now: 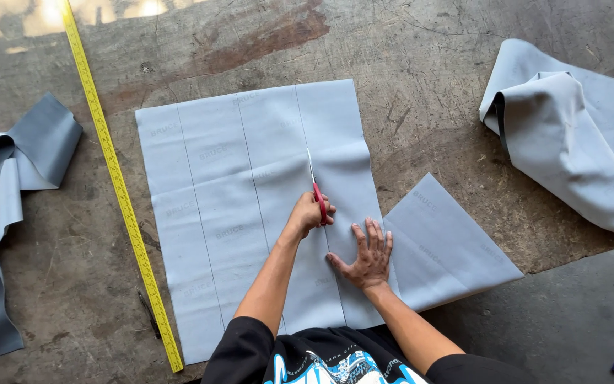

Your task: The person measures a large sheet of light gray fabric using a yellow tape measure and marks it with a pen. They then use red-handled scissors to cut the fabric along the marked lines into several long strips.

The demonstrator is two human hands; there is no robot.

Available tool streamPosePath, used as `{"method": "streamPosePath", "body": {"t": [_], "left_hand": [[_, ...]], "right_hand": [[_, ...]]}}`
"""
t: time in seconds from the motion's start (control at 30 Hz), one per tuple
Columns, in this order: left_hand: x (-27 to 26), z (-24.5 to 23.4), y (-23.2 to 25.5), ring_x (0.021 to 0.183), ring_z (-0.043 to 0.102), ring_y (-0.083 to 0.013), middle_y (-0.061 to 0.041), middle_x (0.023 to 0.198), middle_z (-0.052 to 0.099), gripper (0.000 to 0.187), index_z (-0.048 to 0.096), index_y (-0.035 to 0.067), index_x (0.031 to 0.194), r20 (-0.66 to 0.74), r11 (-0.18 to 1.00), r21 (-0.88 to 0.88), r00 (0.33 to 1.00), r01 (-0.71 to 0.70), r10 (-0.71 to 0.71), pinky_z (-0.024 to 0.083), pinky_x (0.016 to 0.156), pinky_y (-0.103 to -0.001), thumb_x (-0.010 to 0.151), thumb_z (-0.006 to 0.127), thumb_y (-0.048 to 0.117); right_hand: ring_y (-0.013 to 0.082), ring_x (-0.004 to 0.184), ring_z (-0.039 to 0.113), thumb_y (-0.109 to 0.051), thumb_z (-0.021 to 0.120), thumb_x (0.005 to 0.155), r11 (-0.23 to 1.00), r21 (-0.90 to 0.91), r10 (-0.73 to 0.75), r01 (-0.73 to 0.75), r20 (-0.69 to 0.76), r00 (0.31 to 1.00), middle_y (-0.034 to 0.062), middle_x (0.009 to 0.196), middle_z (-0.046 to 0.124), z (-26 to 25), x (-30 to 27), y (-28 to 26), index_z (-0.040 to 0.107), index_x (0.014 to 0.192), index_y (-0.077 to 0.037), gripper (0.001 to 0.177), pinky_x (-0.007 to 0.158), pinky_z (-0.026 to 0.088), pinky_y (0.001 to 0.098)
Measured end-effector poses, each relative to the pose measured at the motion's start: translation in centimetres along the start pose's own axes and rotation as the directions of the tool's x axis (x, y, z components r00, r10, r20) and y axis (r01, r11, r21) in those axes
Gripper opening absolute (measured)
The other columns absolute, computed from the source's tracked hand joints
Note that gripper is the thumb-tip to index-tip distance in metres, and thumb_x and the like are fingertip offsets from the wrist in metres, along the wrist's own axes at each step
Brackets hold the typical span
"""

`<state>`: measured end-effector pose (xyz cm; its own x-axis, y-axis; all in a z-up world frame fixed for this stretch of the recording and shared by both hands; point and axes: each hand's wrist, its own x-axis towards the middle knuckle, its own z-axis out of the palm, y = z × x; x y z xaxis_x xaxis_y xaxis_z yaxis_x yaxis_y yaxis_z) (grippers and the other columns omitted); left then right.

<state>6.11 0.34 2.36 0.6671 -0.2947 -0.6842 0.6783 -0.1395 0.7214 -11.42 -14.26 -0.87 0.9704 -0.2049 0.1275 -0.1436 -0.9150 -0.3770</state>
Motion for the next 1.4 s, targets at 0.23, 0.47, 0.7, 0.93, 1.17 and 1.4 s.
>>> {"method": "streamPosePath", "body": {"t": [0.23,0.47,0.7,0.93,1.17,1.4], "left_hand": [[2.9,0.1,-0.5,0.052,0.074,-0.0249,-0.028,0.09,0.076,0.038,0.06,-0.017,0.109,-0.025,1.0,-0.009,1.0,0.0,-0.001,0.052,0.038,-0.025,0.08,0.064,0.007],[4.1,-0.7,0.8,0.055,0.075,-0.0271,-0.029,0.089,0.075,0.038,0.06,-0.016,0.112,-0.016,0.999,0.041,1.0,0.021,-0.02,0.055,0.044,-0.029,0.08,0.063,0.005],[4.8,-1.3,4.3,0.047,0.07,-0.0207,-0.019,0.059,0.07,0.02,0.071,-0.004,0.083,0.008,0.995,0.092,1.0,0.029,-0.03,0.047,0.04,-0.021,0.075,0.063,0.012],[6.9,-1.5,2.8,0.052,0.074,-0.0255,-0.024,0.079,0.076,0.026,0.066,-0.012,0.097,-0.027,0.998,0.065,1.0,0.015,-0.013,0.054,0.045,-0.028,0.079,0.061,0.007],[6.9,-2.1,6.4,0.052,0.075,-0.0252,-0.021,0.066,0.073,0.02,0.071,-0.006,0.079,-0.034,0.996,0.085,0.999,0.02,-0.017,0.052,0.042,-0.026,0.071,0.06,0.009],[9.2,-2.0,6.7,0.05,0.074,-0.0247,-0.018,0.061,0.072,0.02,0.074,-0.003,0.078,-0.043,0.993,0.113,0.999,0.035,-0.03,0.05,0.042,-0.024,0.072,0.061,0.012]], "right_hand": [[0.0328,0.152,0.038,-0.084,0.076,0.068,1.0,-0.005,-0.005,0.005,-0.005,1.0,0.0112,0.157,0.046,0.2,0.1,0.2,0.056,0.147,-0.024,0.101,0.126,0.019,0.0619],[0.0313,0.152,0.039,-0.084,0.073,0.069,1.0,-0.028,-0.01,0.01,-0.013,1.0,0.0102,0.158,0.046,0.1,0.1,0.1,0.056,0.146,-0.025,0.099,0.126,0.018,0.0596],[0.0311,0.152,0.038,-0.084,0.073,0.069,1.0,-0.029,-0.003,0.003,0.009,1.0,0.01,0.159,0.045,0.0,0.1,0.2,0.054,0.147,-0.025,0.099,0.127,0.017,0.0597],[0.0305,0.152,0.039,-0.085,0.074,0.067,0.999,-0.043,-0.002,0.002,-0.005,1.0,0.0096,0.158,0.046,0.1,0.1,0.1,0.056,0.146,-0.025,0.1,0.127,0.018,0.058],[0.0301,0.153,0.038,-0.085,0.075,0.065,0.999,-0.044,0.0,0.001,0.002,1.0,0.0095,0.159,0.045,0.0,0.1,0.2,0.056,0.146,-0.026,0.101,0.128,0.019,0.0571],[0.0303,0.152,0.039,-0.085,0.075,0.065,0.999,-0.043,0.004,-0.004,-0.005,1.0,0.0095,0.16,0.045,-0.1,0.0,0.1,0.057,0.145,-0.026,0.101,0.126,0.022,0.0572]]}}
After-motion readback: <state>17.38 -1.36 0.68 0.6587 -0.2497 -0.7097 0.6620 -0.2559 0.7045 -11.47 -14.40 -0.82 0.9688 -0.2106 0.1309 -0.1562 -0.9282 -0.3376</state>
